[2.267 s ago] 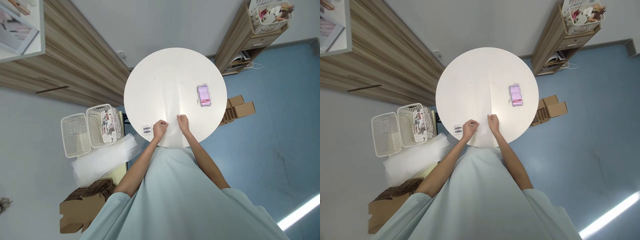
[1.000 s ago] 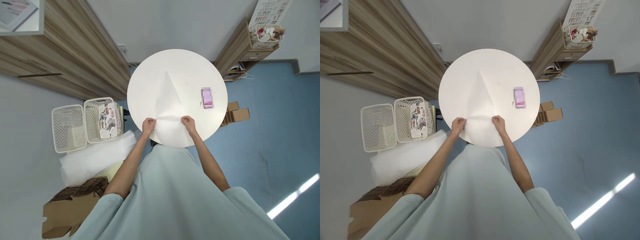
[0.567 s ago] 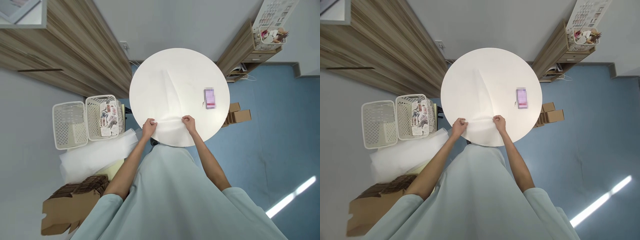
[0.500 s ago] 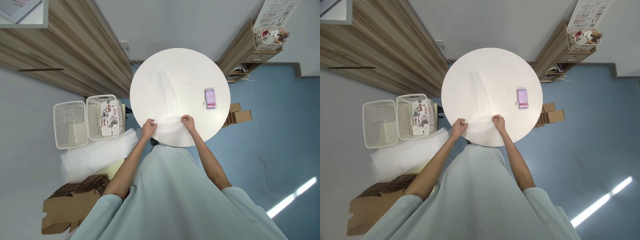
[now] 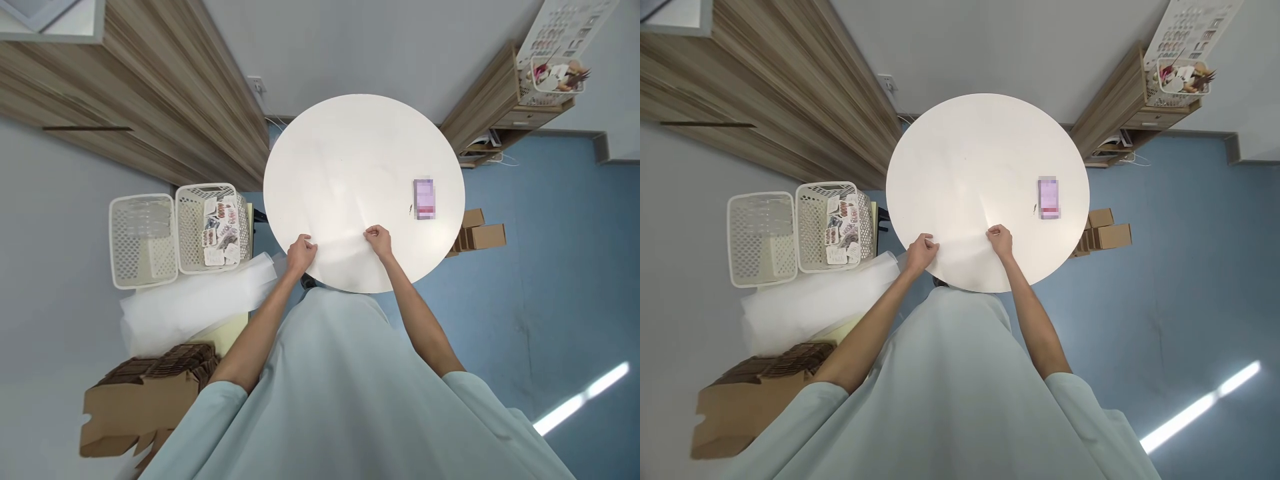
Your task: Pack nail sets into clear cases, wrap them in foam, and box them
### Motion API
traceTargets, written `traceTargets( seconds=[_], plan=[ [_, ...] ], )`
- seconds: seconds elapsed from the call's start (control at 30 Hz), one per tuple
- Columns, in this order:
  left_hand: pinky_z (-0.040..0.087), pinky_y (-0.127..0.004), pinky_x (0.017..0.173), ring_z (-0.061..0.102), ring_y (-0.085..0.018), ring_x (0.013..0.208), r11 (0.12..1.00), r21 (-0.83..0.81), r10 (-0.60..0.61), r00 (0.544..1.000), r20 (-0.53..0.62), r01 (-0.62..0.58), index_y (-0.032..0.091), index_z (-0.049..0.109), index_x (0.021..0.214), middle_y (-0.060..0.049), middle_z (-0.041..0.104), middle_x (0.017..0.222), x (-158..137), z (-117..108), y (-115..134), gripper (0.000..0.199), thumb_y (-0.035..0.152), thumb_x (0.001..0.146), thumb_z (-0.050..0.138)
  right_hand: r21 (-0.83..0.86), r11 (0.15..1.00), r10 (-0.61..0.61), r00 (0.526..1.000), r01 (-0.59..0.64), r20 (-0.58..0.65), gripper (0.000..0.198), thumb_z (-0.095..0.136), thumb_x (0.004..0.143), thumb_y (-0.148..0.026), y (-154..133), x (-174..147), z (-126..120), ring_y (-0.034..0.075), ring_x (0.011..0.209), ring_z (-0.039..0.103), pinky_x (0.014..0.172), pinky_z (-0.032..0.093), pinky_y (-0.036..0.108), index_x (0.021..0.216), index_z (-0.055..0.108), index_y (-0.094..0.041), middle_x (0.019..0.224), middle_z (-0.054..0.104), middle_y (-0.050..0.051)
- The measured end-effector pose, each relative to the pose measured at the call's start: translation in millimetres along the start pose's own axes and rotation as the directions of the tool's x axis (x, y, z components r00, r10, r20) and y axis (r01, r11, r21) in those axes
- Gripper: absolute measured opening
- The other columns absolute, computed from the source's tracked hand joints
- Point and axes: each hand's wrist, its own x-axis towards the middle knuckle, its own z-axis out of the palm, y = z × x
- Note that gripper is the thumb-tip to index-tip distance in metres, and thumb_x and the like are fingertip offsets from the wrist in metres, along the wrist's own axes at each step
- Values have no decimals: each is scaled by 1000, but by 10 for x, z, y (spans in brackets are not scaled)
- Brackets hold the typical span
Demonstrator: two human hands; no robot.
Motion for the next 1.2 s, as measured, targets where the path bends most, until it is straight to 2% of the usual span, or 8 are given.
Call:
traceTargets(
  seconds=[0.3,0.37,0.43,0.57,0.73,0.83,0.97,1.2],
  plan=[
    [57,-39,92,75,-26,98,998,-21,51,999,-1,-51,24,61,140,-6,78,115,96,-23,43,42,30,98,60,-7,1000,30,996,-30,-78,19,74,79,-40,260,-161,-188,22,81,69,82,55,36,85,65,-25,88,76,3],
    [58,-43,95,73,-27,103,993,13,116,992,-42,-115,23,62,140,-9,75,122,87,-59,-36,42,31,99,59,-22,999,30,995,-32,-96,20,75,80,-41,267,-138,-222,23,82,70,83,55,36,85,65,-24,89,76,4],
    [56,-47,104,68,-31,117,974,77,217,974,-69,-212,23,64,137,-12,70,131,69,-106,-158,41,32,97,62,-33,999,28,994,-32,-110,20,75,80,-41,257,-94,-252,23,82,70,83,54,36,85,65,-24,89,76,4],
    [49,-53,117,55,-37,136,900,184,394,918,49,-396,23,66,136,-14,63,142,20,-193,-441,50,36,88,74,-60,997,30,990,-39,-141,20,75,81,-40,212,29,-289,22,82,69,83,53,36,86,64,-24,90,76,4],
    [44,-56,122,50,-39,143,834,261,460,874,158,-486,22,60,147,-14,57,155,-32,-238,-596,62,24,86,71,-103,994,23,987,-39,-156,19,74,82,-40,166,165,-278,23,87,70,84,52,36,87,64,-24,91,77,4],
    [45,-55,121,50,-38,143,847,265,432,888,160,-460,22,57,149,-14,58,154,-77,-230,-531,65,23,86,70,-133,990,20,987,-42,-158,18,73,83,-39,148,202,-258,24,89,70,84,51,36,88,63,-25,92,77,5],
    [45,-52,122,49,-36,145,863,211,434,887,154,-459,23,55,152,-12,58,155,-204,-121,-297,66,28,88,73,-151,988,2,988,-26,-157,19,72,85,-40,133,201,-244,24,90,69,84,51,36,88,62,-25,96,77,6],
    [45,-50,121,50,-35,144,787,139,541,780,315,-602,24,55,152,-11,58,156,-329,361,148,66,24,89,72,-177,984,-13,984,-19,-177,24,72,86,-45,146,-40,-264,25,95,69,86,52,36,94,61,-25,102,77,8]
  ],
)
